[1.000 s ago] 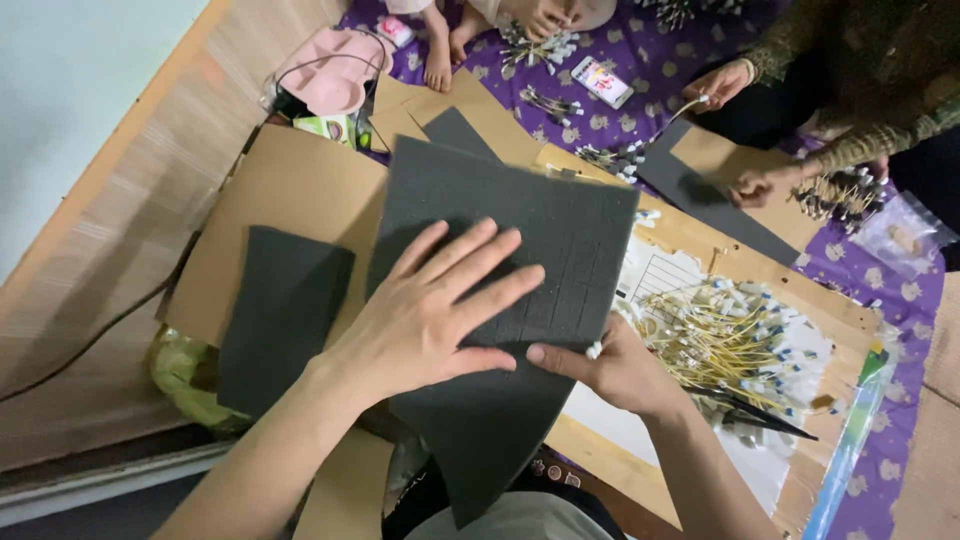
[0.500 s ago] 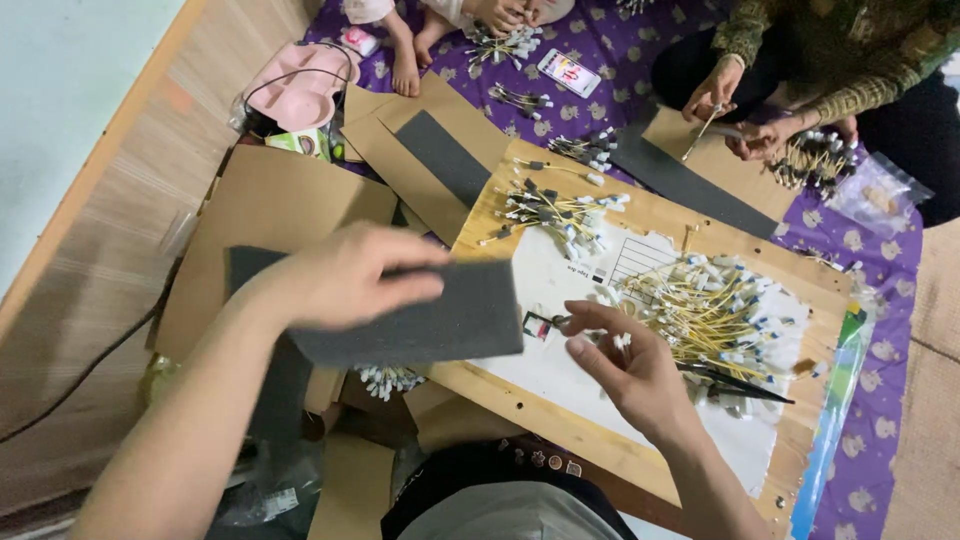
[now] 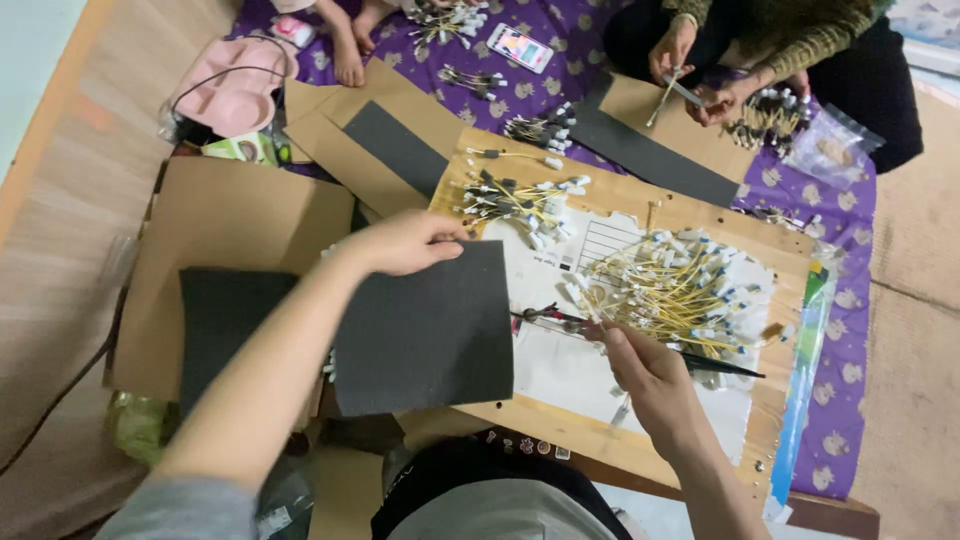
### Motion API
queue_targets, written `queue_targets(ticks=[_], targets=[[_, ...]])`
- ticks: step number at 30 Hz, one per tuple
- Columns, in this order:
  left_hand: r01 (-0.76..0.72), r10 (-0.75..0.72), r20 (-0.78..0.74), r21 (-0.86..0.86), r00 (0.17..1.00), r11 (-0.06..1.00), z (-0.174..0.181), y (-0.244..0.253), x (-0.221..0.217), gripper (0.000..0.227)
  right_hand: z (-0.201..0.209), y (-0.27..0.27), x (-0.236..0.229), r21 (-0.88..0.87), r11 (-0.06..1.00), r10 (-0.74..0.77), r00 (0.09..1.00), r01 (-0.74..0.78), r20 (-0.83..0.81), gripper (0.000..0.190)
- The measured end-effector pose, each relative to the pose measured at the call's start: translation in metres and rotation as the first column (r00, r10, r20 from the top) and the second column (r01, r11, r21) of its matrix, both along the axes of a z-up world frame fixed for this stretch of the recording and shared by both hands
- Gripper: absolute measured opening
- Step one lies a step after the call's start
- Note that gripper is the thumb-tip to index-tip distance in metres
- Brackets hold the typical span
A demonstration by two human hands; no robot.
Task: Assembling small electrical wire components by hand on a wooden board workspace
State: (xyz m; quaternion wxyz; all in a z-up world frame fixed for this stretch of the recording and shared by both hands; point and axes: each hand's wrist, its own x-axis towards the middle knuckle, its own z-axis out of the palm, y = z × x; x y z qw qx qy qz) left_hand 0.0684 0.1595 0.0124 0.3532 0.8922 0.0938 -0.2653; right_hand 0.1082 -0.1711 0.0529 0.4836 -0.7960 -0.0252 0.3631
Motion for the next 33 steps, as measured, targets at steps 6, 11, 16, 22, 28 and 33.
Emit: queue_targets(ticks=[6,11,16,22,28,33], targets=[[0.068,-0.109,-0.17,-0.229,0.979,0.971,0.04,0.031,-0.006,0.043,0.006,-0.009,0.002,0.01,0.994,0.114,0.991,-0.113,-0.069,0.058],[0.079,-0.086,0.072,0.094,0.994,0.992,-0.079,0.001,0.013,0.03,-0.003,0.001,-0.004,-0.175,0.971,0.189,0.973,-0.164,0.135,0.03],[0.018,-0.195,0.345,0.456,0.918,0.89,-0.102,-0.038,0.024,0.036,0.011,0.004,-0.005,-0.244,0.953,0.209,0.972,-0.178,0.11,0.032],[0.044,-0.18,0.373,0.345,0.91,0.938,-0.136,-0.051,0.04,0.02,0.007,0.002,-0.008,-0.274,0.947,0.195,0.978,-0.168,0.076,0.031],[-0.074,-0.139,0.514,0.372,0.846,0.925,-0.173,-0.053,0.042,0.028,0.013,0.001,-0.009,-0.319,0.922,0.255,0.964,-0.218,0.079,0.029],[-0.124,-0.406,0.612,0.641,0.678,0.758,-0.184,-0.063,0.031,0.005,0.008,-0.004,-0.011,-0.369,0.912,0.213,0.976,-0.178,0.055,0.029]])
